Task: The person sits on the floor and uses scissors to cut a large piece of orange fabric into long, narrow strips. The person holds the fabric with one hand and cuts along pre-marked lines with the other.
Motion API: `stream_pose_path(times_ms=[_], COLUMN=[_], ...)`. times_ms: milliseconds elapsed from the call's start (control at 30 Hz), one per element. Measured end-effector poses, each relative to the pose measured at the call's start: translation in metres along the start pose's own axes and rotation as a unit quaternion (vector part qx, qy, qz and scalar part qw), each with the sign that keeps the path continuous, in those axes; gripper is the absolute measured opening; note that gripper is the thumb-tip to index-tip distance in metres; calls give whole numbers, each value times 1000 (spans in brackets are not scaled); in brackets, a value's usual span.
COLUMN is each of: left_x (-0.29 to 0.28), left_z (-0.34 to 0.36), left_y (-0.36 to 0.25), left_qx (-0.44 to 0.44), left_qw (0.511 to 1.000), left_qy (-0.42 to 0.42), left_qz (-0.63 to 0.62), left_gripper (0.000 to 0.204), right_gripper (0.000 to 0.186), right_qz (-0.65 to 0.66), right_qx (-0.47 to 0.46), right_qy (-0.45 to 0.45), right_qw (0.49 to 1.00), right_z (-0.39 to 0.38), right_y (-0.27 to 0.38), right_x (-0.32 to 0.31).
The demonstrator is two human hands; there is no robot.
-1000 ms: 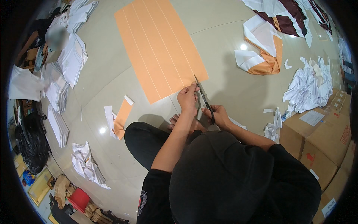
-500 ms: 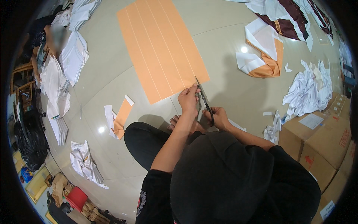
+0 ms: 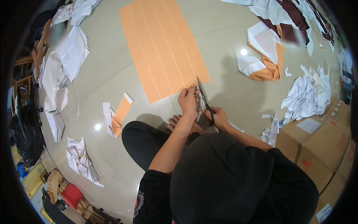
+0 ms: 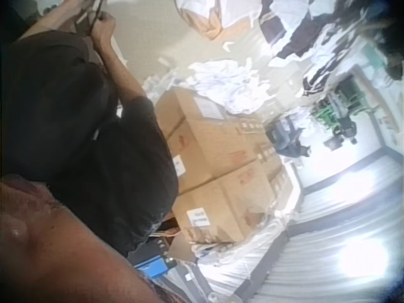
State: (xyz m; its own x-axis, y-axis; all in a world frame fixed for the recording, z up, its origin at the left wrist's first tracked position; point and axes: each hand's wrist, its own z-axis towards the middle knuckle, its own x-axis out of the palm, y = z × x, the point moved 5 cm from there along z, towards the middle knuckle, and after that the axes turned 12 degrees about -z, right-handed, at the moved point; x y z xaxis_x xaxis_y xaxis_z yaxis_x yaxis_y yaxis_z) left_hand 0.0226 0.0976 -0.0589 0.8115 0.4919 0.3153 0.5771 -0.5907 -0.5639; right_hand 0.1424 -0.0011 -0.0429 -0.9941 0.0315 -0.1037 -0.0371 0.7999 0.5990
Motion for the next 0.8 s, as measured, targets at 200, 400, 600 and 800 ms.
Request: stream_pose_path(times_ms=[200,400,600,800], left_x=[-5,-6,-4,-4], left_z=[2,2,1,0], left_y=[1,1,0,-1], left_qx=[-16,-27,-22,-27], left_qw=[1000,999,999,999], left_qy=[10,18,31,32], left_qz=[-16,-25,-34,-27], left_gripper=[22,19,18,18], right_gripper=[34,33,32,29], right_qz=[2,13,32,24], right_qx=[-17,-9,-3,-7], right_qy=[-1,-2,1,-6], right_qw=[1000,1000,999,1000], right_z=[13,18,21,20], right_y=[13,22,26,28], right_x=[0,2,4,3])
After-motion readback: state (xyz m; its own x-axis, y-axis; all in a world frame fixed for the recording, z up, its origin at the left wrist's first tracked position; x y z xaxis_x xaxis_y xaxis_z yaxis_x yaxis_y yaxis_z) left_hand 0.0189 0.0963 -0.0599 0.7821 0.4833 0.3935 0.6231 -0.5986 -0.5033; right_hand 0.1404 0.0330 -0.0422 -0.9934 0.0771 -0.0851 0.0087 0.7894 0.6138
